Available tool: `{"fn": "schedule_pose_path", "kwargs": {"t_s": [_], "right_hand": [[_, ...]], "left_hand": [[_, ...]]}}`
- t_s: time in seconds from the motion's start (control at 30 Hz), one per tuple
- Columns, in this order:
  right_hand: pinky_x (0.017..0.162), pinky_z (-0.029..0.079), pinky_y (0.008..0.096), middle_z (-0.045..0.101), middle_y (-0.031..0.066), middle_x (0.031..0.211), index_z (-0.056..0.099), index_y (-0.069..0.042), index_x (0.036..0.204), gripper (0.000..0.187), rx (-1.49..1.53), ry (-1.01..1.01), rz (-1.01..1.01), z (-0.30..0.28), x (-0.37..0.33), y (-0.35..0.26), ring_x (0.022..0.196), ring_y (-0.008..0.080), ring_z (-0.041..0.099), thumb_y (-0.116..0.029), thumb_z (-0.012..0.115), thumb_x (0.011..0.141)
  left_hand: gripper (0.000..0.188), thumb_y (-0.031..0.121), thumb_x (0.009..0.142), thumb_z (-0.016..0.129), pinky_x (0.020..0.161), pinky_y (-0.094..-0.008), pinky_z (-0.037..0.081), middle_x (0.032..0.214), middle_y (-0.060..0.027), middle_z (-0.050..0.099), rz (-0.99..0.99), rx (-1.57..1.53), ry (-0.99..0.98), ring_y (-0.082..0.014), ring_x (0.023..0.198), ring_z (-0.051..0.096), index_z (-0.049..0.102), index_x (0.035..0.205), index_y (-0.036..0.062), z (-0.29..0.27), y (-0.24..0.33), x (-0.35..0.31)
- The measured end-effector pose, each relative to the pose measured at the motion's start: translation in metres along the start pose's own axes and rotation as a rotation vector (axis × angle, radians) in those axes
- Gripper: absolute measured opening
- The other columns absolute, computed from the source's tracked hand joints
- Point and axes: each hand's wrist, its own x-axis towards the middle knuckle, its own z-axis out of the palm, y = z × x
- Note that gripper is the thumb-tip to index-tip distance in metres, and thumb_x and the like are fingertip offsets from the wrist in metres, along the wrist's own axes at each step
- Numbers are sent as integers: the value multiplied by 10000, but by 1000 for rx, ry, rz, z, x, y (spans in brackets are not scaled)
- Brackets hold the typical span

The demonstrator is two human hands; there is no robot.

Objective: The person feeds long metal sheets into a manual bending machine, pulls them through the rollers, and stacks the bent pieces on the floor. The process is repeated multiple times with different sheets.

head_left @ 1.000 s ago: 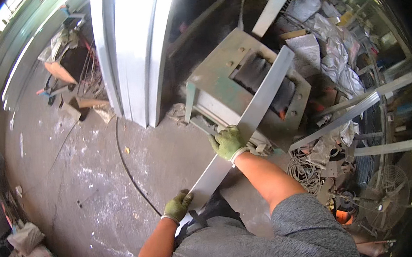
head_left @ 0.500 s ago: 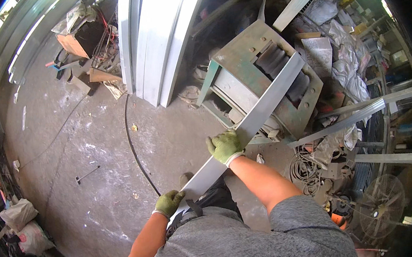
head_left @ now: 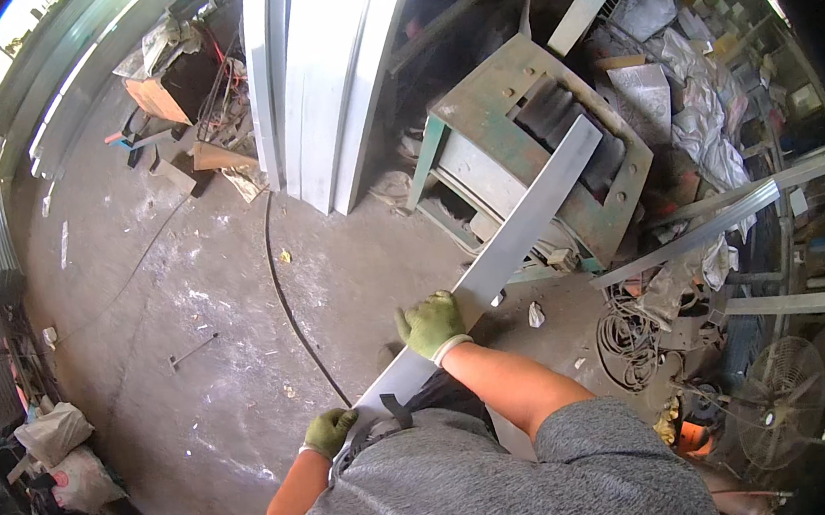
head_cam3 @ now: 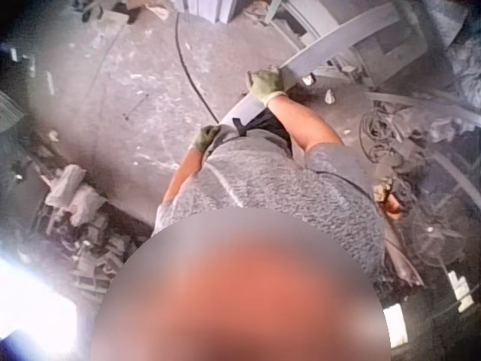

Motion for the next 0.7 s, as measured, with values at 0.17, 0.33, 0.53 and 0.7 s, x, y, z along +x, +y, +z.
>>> {"fn": "schedule_pose_path", "kwargs": {"t_s": [0.17,0.33,0.53,0.7], "right_hand": [[924,539,518,812,118,778,842,-146,751,466,39,-75,22,4,-11,-41,767,332,782,-393,629,1084],[900,566,534,820,124,860,829,-113,841,358,266,77,-76,-7,-9,-64,829,337,775,-361,691,1058],[1174,534,538,763,230,1366,751,-32,1333,377,612,527,41,-62,2,-26,1279,430,726,-164,822,987],[1249,471,475,608,231,1618,570,18,1591,655,865,816,509,-143,-6,41,1479,344,589,-253,830,1053]], "left_hand": [[609,662,1097,668,932,-486,613,1077,-218,846,-36,-42,4,-415,1055,814,863,1168,90,-17,-29,-33],[535,577,1087,706,876,-481,608,1024,-234,828,-15,-52,75,-383,966,811,861,1129,67,-46,-49,-61],[597,660,1064,711,889,-482,623,1035,-227,841,2,44,243,-381,997,829,879,1099,87,-66,-40,-62],[540,592,1017,818,919,-480,634,1171,-222,841,203,20,394,-385,1122,827,844,1260,110,-61,4,-24]]}}
